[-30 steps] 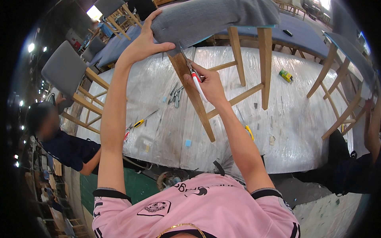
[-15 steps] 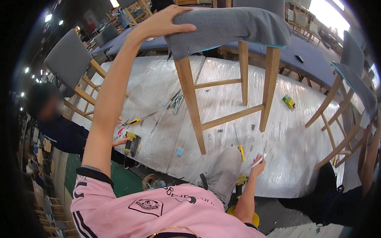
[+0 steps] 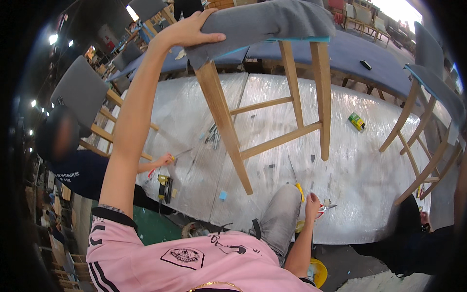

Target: The person upholsters a wooden chair by pulling and smoothing gray fabric over the seat, trimming excess with scissors, and securing it with a staple gun. They repeatedly adjust the fabric, cut along edges, and staple the underside to complete the covering.

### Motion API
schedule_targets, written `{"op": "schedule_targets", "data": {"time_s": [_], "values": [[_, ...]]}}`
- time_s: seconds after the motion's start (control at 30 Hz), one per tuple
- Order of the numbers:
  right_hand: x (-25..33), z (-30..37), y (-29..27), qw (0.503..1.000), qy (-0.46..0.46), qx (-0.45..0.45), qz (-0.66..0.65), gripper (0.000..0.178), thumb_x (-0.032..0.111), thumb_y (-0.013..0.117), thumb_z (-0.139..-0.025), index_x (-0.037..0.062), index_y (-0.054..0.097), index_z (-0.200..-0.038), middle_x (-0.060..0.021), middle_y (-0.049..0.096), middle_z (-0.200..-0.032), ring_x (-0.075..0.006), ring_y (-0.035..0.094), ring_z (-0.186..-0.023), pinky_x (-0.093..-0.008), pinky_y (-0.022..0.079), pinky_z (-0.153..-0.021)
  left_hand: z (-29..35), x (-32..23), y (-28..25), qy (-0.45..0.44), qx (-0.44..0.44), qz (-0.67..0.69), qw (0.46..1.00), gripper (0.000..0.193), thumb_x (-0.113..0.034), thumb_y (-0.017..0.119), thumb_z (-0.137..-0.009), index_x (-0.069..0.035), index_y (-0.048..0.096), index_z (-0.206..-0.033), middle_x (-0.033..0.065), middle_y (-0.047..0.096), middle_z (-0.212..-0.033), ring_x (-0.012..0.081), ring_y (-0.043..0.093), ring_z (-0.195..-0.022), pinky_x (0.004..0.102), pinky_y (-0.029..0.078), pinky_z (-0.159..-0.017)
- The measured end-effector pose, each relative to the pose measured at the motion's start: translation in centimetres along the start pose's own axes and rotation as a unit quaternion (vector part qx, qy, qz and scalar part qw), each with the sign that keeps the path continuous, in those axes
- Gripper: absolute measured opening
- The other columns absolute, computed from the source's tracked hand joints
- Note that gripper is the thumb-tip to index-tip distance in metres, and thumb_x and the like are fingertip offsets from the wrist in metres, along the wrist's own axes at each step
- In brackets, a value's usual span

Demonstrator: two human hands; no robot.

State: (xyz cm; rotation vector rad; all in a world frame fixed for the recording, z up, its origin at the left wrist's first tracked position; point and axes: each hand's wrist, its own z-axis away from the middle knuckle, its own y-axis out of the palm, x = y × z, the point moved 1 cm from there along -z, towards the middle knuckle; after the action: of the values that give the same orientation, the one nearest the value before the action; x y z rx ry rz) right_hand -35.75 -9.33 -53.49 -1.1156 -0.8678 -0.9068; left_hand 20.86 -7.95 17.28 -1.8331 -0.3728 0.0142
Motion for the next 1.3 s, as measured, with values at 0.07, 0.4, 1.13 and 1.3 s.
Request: {"op": "schedule_targets", "data": {"time_s": [0.07, 0.4, 1.13, 1.3], "values": [[12.4, 2.3, 1.4, 0.992, 0.014, 0.087, -0.091, 0.043, 0.028, 0.067, -0.098, -0.0012, 0.066, -0.13, -0.0095, 0.073, -0.114, -0.0174, 0.071, -0.092, -0.0292, 0.057, -0.074, 1.5, -2.5, -2.8, -0.014, 0.048, 0.062, 0.997, 0.112, -0.07, 0.073, -0.079, -0.004, 0.028, -0.158, 0.0314, 0.044, -0.15, 0.0426, 0.048, -0.138, 0.046, 0.04, -0.116], [56.8, 8.4, 12.7, 0.842, -0.226, 0.353, -0.34, 0.047, 0.03, 0.063, -0.104, -0.0019, 0.06, -0.138, -0.0102, 0.068, -0.129, -0.0207, 0.064, -0.12, -0.0345, 0.049, -0.103, 3.2, -2.4, -0.5, -0.013, -0.033, -0.001, 0.999, 0.117, -0.086, 0.065, -0.073, -0.016, 0.03, -0.161, 0.0289, 0.046, -0.149, 0.0461, 0.055, -0.132, 0.0507, 0.05, -0.109], [62.1, 10.5, 15.6, 0.848, -0.155, 0.31, -0.401, 0.042, 0.041, 0.074, -0.097, -0.0006, 0.071, -0.104, -0.0049, 0.071, -0.097, -0.0135, 0.066, -0.094, -0.0311, 0.051, -0.091, 6.3, -4.3, -1.6, -0.027, -0.049, 0.02, 0.998, 0.116, -0.082, 0.068, -0.073, -0.015, 0.032, -0.162, 0.0285, 0.042, -0.155, 0.0462, 0.048, -0.14, 0.0522, 0.047, -0.111], [63.3, 7.8, 17.1, 0.819, -0.229, 0.312, -0.424, 0.04, 0.042, 0.074, -0.097, 0.0025, 0.07, -0.1, -0.0047, 0.071, -0.096, -0.0123, 0.066, -0.092, -0.029, 0.051, -0.086, 6.1, -4.8, -1.3, -0.002, -0.101, 0.023, 0.995, 0.112, -0.085, 0.066, -0.073, -0.014, 0.042, -0.156, 0.0263, 0.054, -0.145, 0.0423, 0.057, -0.132, 0.0511, 0.05, -0.107]]}}
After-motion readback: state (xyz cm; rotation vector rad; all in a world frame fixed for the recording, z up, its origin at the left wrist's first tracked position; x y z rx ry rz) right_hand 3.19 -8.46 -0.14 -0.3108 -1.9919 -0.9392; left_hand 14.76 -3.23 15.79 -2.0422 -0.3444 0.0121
